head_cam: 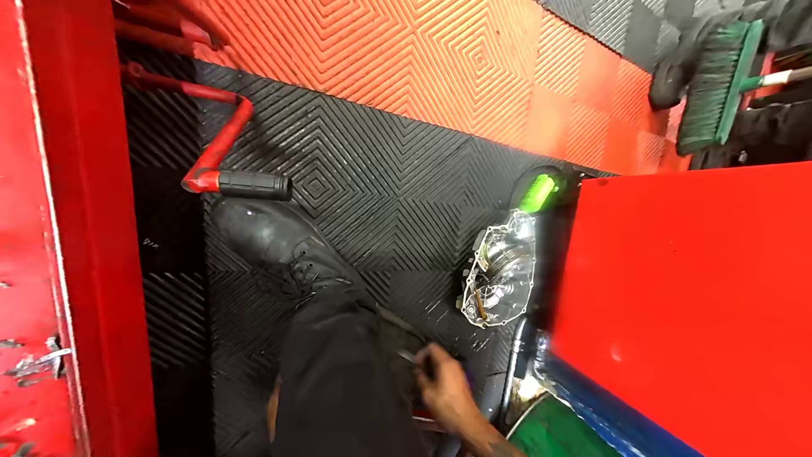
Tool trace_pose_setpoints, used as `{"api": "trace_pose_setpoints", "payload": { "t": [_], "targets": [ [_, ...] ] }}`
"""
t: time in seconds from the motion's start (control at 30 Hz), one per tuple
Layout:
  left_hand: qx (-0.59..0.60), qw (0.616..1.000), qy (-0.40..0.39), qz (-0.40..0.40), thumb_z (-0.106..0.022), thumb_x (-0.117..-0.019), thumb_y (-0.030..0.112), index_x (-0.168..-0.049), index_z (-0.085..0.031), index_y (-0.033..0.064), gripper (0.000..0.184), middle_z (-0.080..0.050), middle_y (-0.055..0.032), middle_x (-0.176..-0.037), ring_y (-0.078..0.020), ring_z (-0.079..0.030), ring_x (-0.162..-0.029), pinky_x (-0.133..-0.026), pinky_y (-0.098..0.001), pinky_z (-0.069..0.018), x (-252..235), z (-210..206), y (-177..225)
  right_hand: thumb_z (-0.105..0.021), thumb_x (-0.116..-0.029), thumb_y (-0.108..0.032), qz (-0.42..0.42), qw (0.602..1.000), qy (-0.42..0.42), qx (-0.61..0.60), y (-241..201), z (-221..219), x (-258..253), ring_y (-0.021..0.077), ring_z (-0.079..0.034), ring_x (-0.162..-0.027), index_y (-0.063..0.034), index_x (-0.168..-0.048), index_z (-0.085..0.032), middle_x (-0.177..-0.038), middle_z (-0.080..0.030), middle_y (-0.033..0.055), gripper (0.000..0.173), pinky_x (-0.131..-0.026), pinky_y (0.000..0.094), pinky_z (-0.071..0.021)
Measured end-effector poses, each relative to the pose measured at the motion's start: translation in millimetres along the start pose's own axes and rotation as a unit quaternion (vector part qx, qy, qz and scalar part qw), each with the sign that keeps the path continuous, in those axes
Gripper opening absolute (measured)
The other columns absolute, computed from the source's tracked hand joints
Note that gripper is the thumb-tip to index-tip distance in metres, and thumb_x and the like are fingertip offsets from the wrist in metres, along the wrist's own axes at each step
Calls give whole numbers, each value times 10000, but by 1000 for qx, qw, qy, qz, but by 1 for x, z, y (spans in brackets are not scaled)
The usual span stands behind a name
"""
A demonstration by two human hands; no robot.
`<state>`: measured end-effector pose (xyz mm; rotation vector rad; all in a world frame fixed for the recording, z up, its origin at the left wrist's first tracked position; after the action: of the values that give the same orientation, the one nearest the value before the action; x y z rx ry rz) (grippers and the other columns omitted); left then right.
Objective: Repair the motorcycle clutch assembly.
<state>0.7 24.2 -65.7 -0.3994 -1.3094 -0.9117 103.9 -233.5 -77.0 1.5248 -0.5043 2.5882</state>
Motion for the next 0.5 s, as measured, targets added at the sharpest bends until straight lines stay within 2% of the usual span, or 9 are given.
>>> {"api": "trace_pose_setpoints", "payload": {
  "t": [0.03,0.1,0.13,0.17,0.2,0.27,0.37,0.43,0.5],
  "targets": [
    [-98,995,-2,7,-285,-1116,115,-1369,-514,-115,411,-599,-224,-1332,-178,-584,-1198,-1056,-320,-449,-12,5,-10,-675,-919,-191,-3,995,93,-47,11,28,-2,209,-703,-864,-58,-1130,-682,-971,-712,77,250,-806,449,-603],
    [-252,967,14,-42,-446,-1072,111,-1311,-609,-47,330,-675,-222,-1242,-295,-643,-1177,-1042,-468,-469,-44,20,-41,-760,-893,-212,-44,954,256,-150,34,81,-11,213,-674,-743,-11,-1098,-680,-845,-692,90,298,-706,453,-581],
    [-280,952,39,-114,-547,-1024,131,-1245,-647,-24,288,-712,-214,-1123,-335,-686,-1064,-957,-543,-517,-64,29,-61,-804,-878,-232,-77,926,313,-195,46,102,-22,221,-665,-719,-7,-1122,-668,-825,-686,97,359,-684,456,-572],
    [-275,945,55,-170,-612,-996,158,-1223,-650,-5,282,-720,-187,-1059,-317,-702,-974,-886,-547,-550,-79,35,-76,-828,-871,-262,-107,901,350,-235,58,116,-36,237,-657,-718,-1,-1185,-646,-837,-680,116,447,-678,467,-565],
    [-263,942,59,-201,-645,-982,182,-1249,-633,12,317,-718,-156,-1064,-278,-706,-949,-864,-519,-573,-88,39,-84,-838,-867,-309,-136,879,368,-270,67,126,-49,258,-636,-734,-8,-1252,-611,-875,-666,138,539,-677,482,-545],
    [-236,944,53,-222,-666,-968,179,-1314,-584,21,389,-699,-141,-1109,-237,-701,-934,-843,-471,-589,-89,40,-81,-853,-844,-413,-176,852,382,-311,73,135,-71,300,-619,-784,-28,-1287,-576,-957,-655,178,649,-686,523,-522],
    [-210,951,57,-220,-639,-969,137,-1381,-514,-31,462,-659,-220,-1198,-282,-694,-965,-865,-478,-574,-60,33,-49,-854,-835,-428,-177,845,404,-303,66,140,-78,360,-633,-915,-25,-1310,-565,-1072,-657,227,687,-769,582,-518],
    [-196,955,67,-214,-632,-986,152,-1415,-484,-26,488,-633,-237,-1258,-278,-700,-962,-854,-460,-580,-42,29,-29,-855,-842,-415,-156,845,424,-287,60,145,-81,331,-630,-883,-30,-1289,-591,-1025,-664,198,646,-763,557,-515],
    [-180,960,69,-204,-625,-992,153,-1445,-462,-13,509,-619,-232,-1298,-277,-702,-980,-865,-466,-581,-27,26,-11,-860,-832,-427,-155,837,432,-298,59,148,-87,303,-634,-820,-29,-1196,-656,-956,-675,169,576,-723,537,-520]
  ]
}}
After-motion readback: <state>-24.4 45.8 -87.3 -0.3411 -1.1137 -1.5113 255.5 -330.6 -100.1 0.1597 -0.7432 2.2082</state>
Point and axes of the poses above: each hand's wrist, its own x-axis away from the middle knuckle, its own z-axis out of the back of the hand, y = z × x, the point moved 7 cm from there along -x, towards the middle knuckle
